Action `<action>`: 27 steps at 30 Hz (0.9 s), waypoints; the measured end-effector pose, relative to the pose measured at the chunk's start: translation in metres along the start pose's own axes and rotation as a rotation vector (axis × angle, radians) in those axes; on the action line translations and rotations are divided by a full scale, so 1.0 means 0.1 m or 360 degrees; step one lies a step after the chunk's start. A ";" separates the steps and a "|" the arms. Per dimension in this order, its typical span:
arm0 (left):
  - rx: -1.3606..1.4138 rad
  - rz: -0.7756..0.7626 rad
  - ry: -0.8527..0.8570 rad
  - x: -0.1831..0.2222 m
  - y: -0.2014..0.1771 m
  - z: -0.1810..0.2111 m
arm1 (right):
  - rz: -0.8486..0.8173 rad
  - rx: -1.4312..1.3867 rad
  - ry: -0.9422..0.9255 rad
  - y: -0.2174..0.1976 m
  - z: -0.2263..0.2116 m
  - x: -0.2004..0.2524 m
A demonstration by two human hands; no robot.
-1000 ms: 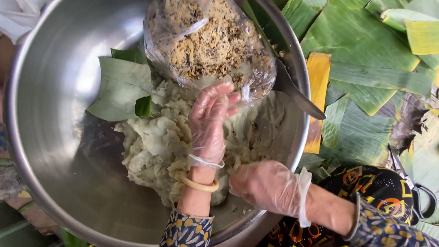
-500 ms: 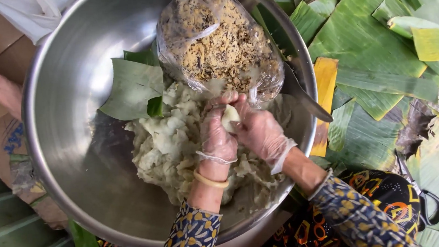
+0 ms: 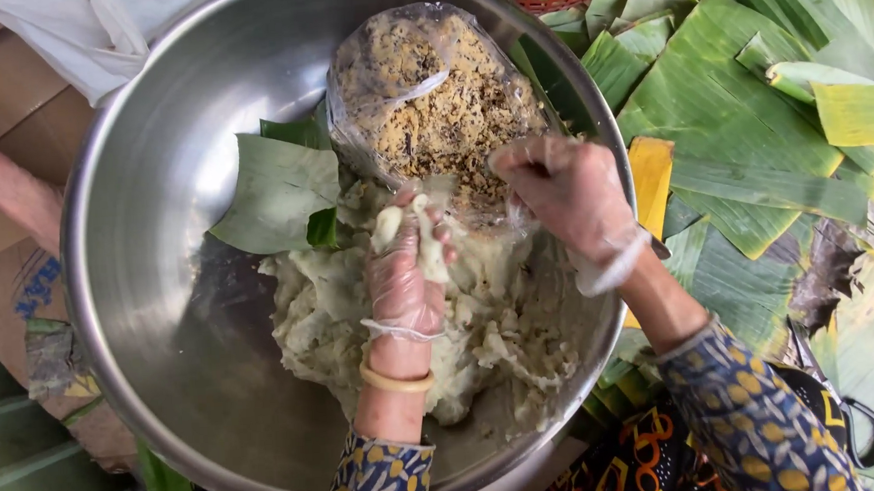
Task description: Preparing and wrapping food portions in banana leaves by portioning dough and adding filling.
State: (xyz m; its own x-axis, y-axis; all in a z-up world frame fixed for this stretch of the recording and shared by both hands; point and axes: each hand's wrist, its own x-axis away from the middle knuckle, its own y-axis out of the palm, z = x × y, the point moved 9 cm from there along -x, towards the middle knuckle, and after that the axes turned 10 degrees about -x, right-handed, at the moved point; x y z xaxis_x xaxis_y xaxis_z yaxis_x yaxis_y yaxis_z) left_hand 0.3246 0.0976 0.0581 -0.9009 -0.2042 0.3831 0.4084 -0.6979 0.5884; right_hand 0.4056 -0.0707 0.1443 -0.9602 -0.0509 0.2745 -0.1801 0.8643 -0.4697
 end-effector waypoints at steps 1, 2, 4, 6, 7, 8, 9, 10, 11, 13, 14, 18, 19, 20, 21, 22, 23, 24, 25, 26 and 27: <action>-0.0012 0.0078 0.0024 -0.03 -0.08 -0.01 | 0.0011 0.0024 -0.0282 0.06 -0.12 -0.13; -0.0024 0.0151 0.0045 -0.07 -0.16 -0.02 | 0.0027 0.0049 -0.0562 0.11 -0.23 -0.24; 0.0039 0.0167 0.0002 -0.04 -0.08 0.00 | -0.0019 0.0192 -0.0545 0.37 -0.27 -0.49; 0.0100 0.0186 -0.0050 -0.01 0.01 0.03 | -0.0068 0.0334 -0.0519 0.58 -0.13 -0.74; 0.0211 0.0078 -0.0112 0.00 0.12 0.04 | -0.0025 0.0498 -0.0618 0.65 -0.03 -0.83; 0.0333 -0.0008 -0.0165 0.06 0.20 0.05 | -0.0008 0.0667 -0.0725 0.77 0.07 -0.88; 0.0340 0.0012 -0.0162 0.03 0.17 0.04 | -0.0030 0.0669 -0.0727 0.84 0.14 -0.95; 0.0286 -0.0039 -0.0159 0.01 0.19 0.03 | 0.0050 0.0669 -0.0747 0.85 0.20 -1.00; 0.0232 -0.0090 -0.0157 0.01 0.22 0.02 | 0.0131 0.0668 -0.0766 0.84 0.26 -1.04; 0.0209 -0.0055 -0.0184 0.01 0.17 -0.04 | 0.0107 0.0657 -0.0710 0.84 0.30 -1.12; 0.0189 -0.0017 -0.0208 0.02 0.14 -0.06 | 0.0081 0.0645 -0.0657 0.84 0.32 -1.16; 0.0261 0.0033 -0.0177 -0.10 -0.01 -0.10 | 0.0061 0.0643 -0.0596 0.65 0.33 -1.06; 0.0280 0.0077 -0.0157 -0.11 -0.01 -0.06 | -0.0156 0.0625 -0.0544 0.63 0.23 -0.91; 0.0301 0.0136 -0.0143 -0.11 -0.04 -0.05 | -0.0387 0.0605 -0.0483 0.64 0.15 -0.74; 0.0310 0.0142 -0.0148 -0.08 0.04 -0.01 | -0.0394 0.0613 -0.0477 0.67 -0.02 -0.69; 0.0283 0.0189 -0.0185 -0.05 0.08 0.03 | -0.0757 0.1235 -0.0251 0.87 0.05 -0.60; 0.0257 0.0237 -0.0222 -0.02 0.13 0.07 | -0.1114 0.1853 -0.0004 0.95 0.14 -0.47; 0.0246 0.0248 -0.0224 -0.03 0.08 0.02 | -0.1126 0.1841 -0.0006 1.03 0.40 -0.48; 0.0229 0.0238 -0.0197 -0.05 0.05 -0.01 | -0.0897 0.1987 -0.0277 1.08 0.50 -0.55; 0.0220 0.0217 -0.0164 -0.08 0.03 -0.03 | -0.0644 0.2125 -0.0549 1.11 0.56 -0.60; 0.0217 0.0216 -0.0161 -0.08 0.03 -0.02 | -0.0642 0.2121 -0.0551 1.10 0.65 -0.68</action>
